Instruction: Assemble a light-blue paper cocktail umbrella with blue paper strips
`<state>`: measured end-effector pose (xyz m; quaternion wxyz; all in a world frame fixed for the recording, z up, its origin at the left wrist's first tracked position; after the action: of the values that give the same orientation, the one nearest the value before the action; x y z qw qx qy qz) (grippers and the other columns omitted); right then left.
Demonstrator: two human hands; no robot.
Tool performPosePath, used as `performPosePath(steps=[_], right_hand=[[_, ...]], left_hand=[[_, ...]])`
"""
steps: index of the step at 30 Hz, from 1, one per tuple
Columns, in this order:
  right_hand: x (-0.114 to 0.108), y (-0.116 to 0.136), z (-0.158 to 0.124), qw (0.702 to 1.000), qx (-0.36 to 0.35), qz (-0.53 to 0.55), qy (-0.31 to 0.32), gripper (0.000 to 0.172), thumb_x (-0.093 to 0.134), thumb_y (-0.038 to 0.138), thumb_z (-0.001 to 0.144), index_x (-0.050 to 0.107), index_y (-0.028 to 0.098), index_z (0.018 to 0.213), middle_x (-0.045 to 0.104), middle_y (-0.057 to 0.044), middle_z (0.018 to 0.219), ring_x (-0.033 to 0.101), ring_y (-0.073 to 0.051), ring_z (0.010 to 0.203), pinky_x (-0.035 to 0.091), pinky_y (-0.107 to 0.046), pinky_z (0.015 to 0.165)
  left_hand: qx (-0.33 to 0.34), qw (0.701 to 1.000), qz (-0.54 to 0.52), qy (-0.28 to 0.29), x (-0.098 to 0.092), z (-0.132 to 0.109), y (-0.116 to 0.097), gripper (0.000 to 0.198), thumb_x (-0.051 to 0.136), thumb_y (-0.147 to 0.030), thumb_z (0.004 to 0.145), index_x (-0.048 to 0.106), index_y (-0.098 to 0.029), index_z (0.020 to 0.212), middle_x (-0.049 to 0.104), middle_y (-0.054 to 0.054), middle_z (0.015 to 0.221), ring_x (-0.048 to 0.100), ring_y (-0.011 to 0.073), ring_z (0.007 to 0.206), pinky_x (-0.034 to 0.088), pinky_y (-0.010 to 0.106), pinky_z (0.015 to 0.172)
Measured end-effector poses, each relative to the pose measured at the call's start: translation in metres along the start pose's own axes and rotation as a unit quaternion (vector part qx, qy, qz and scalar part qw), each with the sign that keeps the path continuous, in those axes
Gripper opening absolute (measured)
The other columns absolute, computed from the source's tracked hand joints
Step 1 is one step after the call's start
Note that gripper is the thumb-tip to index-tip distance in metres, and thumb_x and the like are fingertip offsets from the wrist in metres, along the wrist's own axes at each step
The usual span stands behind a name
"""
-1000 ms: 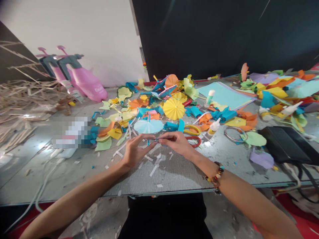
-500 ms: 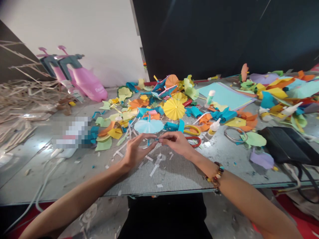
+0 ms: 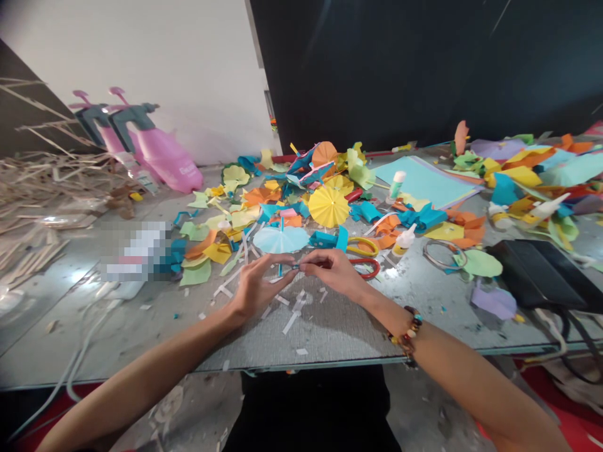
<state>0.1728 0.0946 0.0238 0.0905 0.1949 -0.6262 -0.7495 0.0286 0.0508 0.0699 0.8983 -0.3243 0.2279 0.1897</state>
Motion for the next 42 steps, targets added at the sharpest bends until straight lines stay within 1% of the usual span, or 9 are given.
performPosePath(steps=[5, 13, 18, 21, 24, 27, 34, 38, 42], right_hand=[[0.001, -0.001, 0.000, 1.000, -0.004, -0.006, 0.006, 0.027, 0.074, 0.046, 0.085, 0.077, 0.019, 0.085, 0.071, -0.004, 0.080, 0.062, -0.015, 0.073, 0.047, -0.026, 0.064], [-0.001, -0.001, 0.000, 1.000, 0.000, 0.008, -0.009, 0.027, 0.075, 0.046, 0.084, 0.076, 0.019, 0.089, 0.069, -0.002, 0.074, 0.061, -0.014, 0.067, 0.046, -0.025, 0.060], [0.001, -0.003, 0.000, 0.999, 0.001, 0.039, -0.002, 0.022, 0.078, 0.041, 0.082, 0.077, 0.020, 0.091, 0.072, -0.003, 0.082, 0.065, -0.015, 0.074, 0.051, -0.027, 0.067], [0.002, -0.004, 0.000, 1.000, 0.004, 0.029, 0.002, 0.021, 0.077, 0.040, 0.082, 0.077, 0.020, 0.088, 0.072, -0.003, 0.081, 0.065, -0.015, 0.074, 0.050, -0.027, 0.067], [0.000, 0.000, 0.001, 1.000, 0.004, 0.015, -0.004, 0.021, 0.076, 0.040, 0.082, 0.077, 0.019, 0.085, 0.071, -0.003, 0.079, 0.062, -0.014, 0.072, 0.047, -0.027, 0.064], [-0.005, 0.003, 0.001, 1.000, 0.007, 0.010, -0.028, 0.021, 0.076, 0.040, 0.082, 0.077, 0.019, 0.085, 0.070, -0.002, 0.078, 0.059, -0.013, 0.069, 0.045, -0.026, 0.063], [-0.006, 0.000, 0.000, 0.999, 0.021, 0.025, -0.029, 0.027, 0.075, 0.046, 0.081, 0.076, 0.019, 0.087, 0.067, -0.002, 0.073, 0.058, -0.013, 0.065, 0.042, -0.026, 0.059], [-0.007, 0.001, 0.000, 0.998, 0.018, 0.031, -0.043, 0.029, 0.077, 0.047, 0.078, 0.074, 0.019, 0.084, 0.067, -0.001, 0.071, 0.056, -0.013, 0.063, 0.042, -0.026, 0.058], [-0.008, 0.004, 0.000, 0.998, 0.013, 0.030, -0.047, 0.027, 0.078, 0.046, 0.077, 0.074, 0.019, 0.083, 0.068, -0.001, 0.072, 0.058, -0.013, 0.064, 0.045, -0.028, 0.061]], left_hand=[[-0.001, 1.000, 0.001, 0.001, 0.000, 0.000, -0.001, 0.018, 0.074, -0.020, 0.088, 0.069, -0.022, 0.106, 0.077, 0.002, 0.099, 0.074, 0.0157, 0.091, 0.059, 0.028, 0.086], [0.001, 1.000, -0.014, 0.007, 0.002, 0.000, -0.001, 0.021, 0.075, -0.020, 0.087, 0.068, -0.022, 0.107, 0.076, 0.002, 0.098, 0.073, 0.0151, 0.089, 0.059, 0.027, 0.084], [-0.005, 1.000, -0.016, 0.013, 0.003, 0.000, 0.001, 0.022, 0.075, -0.021, 0.087, 0.068, -0.022, 0.108, 0.074, 0.002, 0.095, 0.073, 0.0150, 0.086, 0.058, 0.027, 0.082], [-0.006, 1.000, -0.014, 0.018, 0.003, 0.001, -0.001, 0.017, 0.075, -0.023, 0.088, 0.069, -0.022, 0.105, 0.073, 0.002, 0.092, 0.072, 0.0146, 0.084, 0.058, 0.026, 0.079], [-0.002, 0.999, -0.012, 0.037, 0.006, 0.002, -0.003, 0.018, 0.075, -0.025, 0.089, 0.069, -0.022, 0.106, 0.074, 0.003, 0.096, 0.073, 0.0157, 0.089, 0.058, 0.027, 0.081], [0.004, 0.999, -0.014, 0.051, 0.010, 0.003, -0.005, 0.023, 0.074, -0.026, 0.088, 0.067, -0.022, 0.110, 0.076, 0.004, 0.101, 0.073, 0.0169, 0.094, 0.059, 0.029, 0.085], [-0.024, 0.999, -0.024, 0.019, 0.005, 0.001, 0.001, 0.021, 0.070, -0.021, 0.091, 0.068, -0.022, 0.112, 0.077, 0.004, 0.103, 0.075, 0.0167, 0.094, 0.060, 0.028, 0.087], [-0.037, 0.999, -0.020, 0.013, 0.003, 0.003, 0.004, 0.022, 0.068, -0.021, 0.092, 0.069, -0.023, 0.113, 0.077, 0.004, 0.104, 0.075, 0.0169, 0.095, 0.059, 0.029, 0.088], [-0.032, 0.999, -0.008, 0.016, 0.002, 0.004, 0.003, 0.018, 0.067, -0.019, 0.092, 0.070, -0.023, 0.109, 0.077, 0.002, 0.100, 0.074, 0.0160, 0.091, 0.058, 0.028, 0.085]])
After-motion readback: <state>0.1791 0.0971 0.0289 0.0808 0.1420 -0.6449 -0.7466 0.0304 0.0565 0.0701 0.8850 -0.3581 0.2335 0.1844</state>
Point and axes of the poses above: each hand's wrist, its own z-axis towards the middle knuckle, its own x-axis out of the palm, y = z × x, the point moved 10 cm from there along z, towards the middle knuckle
